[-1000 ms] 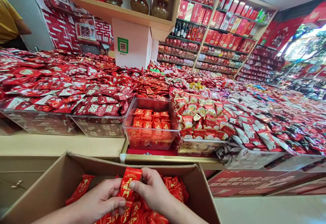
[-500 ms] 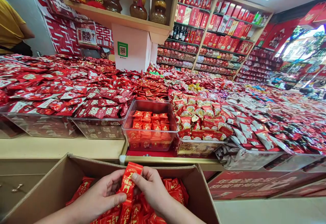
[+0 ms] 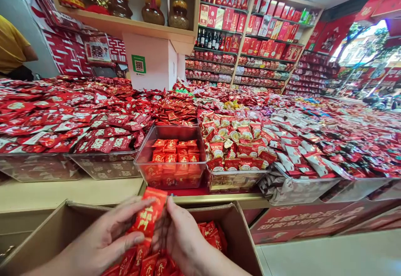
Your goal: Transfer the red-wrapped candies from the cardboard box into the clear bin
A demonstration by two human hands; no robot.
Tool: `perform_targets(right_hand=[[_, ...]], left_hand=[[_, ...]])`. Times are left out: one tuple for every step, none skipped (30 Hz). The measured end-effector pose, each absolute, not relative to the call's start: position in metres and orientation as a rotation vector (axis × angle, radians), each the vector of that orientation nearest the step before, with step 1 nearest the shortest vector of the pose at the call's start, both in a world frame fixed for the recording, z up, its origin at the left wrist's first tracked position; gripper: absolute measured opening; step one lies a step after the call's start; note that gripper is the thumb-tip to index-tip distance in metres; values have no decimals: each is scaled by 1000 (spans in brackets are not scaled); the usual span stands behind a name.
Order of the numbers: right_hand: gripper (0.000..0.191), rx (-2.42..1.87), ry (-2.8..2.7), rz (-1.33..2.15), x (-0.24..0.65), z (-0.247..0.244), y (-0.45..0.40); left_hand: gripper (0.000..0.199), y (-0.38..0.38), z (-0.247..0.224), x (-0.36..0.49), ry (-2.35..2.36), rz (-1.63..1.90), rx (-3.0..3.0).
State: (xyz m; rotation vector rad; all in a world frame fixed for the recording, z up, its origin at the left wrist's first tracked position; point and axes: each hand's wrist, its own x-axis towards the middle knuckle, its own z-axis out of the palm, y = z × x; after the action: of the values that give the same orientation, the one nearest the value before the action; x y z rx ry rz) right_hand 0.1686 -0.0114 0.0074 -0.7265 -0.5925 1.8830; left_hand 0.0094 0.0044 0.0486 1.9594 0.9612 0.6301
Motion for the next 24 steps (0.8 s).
perform_targets(right_hand=[[42,-741,-569,1923,169,10,-11],[45,-777,-566,1951,170,11,-10],[46,-824,-573,1964,170,12,-10],[46,-865,-589,1967,170,12,-9],[47,-890,-607,1965,169,10,-8],[47,-901,-621,1969,169,8,-8],[47,-905,-631,1978,168,5,-7],[48,-909,-635,1989,168,2,-7],[48,-912,-640,2000,167,-1,-6],[48,-914,-647,2016,167,-5,-6],[49,-918,-654,2033,166,-8,-5],[49,-921,-664,2049,166,-11,-5],[49,-924,-671,2063,166,-14,-4],[50,-925,-679,2073,166,-16,-4],[50,-928,-688,2075,166,-17,-3],[51,-933,-700,2071,166,-18,-2],[51,-936,-717,2067,166,-18,-2],[52,-934,-739,2067,166,-17,-1],[52,-927,-764,2070,167,-16,-1],[52,-919,-789,2076,167,-15,0],[53,-912,-808,2087,167,-13,0],[53,-904,-821,2095,167,-12,1],[53,-903,-827,2097,167,-12,1],[53,-914,-831,2095,168,-13,2]], left_hand=[[43,12,65,13,980,681,1967],[43,21,82,18,999,745,1955],[47,33,98,25,998,784,1956],[48,46,113,32,1035,835,1943],[49,61,125,41,1076,835,1945],[51,76,134,51,1100,798,1969],[52,90,138,62,1100,726,1995],[52,104,138,73,1118,603,2002],[51,116,136,84,1133,538,2003],[50,126,131,94,1151,485,1997],[49,134,126,104,1170,424,1984],[47,140,120,113,1184,366,1971],[44,143,115,121,1195,309,1959],[41,146,110,127,1202,255,1951],[37,148,106,133,1205,210,1949],[33,149,103,137,1206,174,1954],[30,150,101,141,1208,143,1964],[28,151,99,143,1211,115,1980],[27,153,97,145,1216,89,2000],[27,154,96,147,1224,67,2026],[28,156,96,148,1234,46,2057],[29,158,95,149,1244,25,2091],[30,159,96,150,1257,3,2127],[31,160,97,151,1271,-19,2164]])
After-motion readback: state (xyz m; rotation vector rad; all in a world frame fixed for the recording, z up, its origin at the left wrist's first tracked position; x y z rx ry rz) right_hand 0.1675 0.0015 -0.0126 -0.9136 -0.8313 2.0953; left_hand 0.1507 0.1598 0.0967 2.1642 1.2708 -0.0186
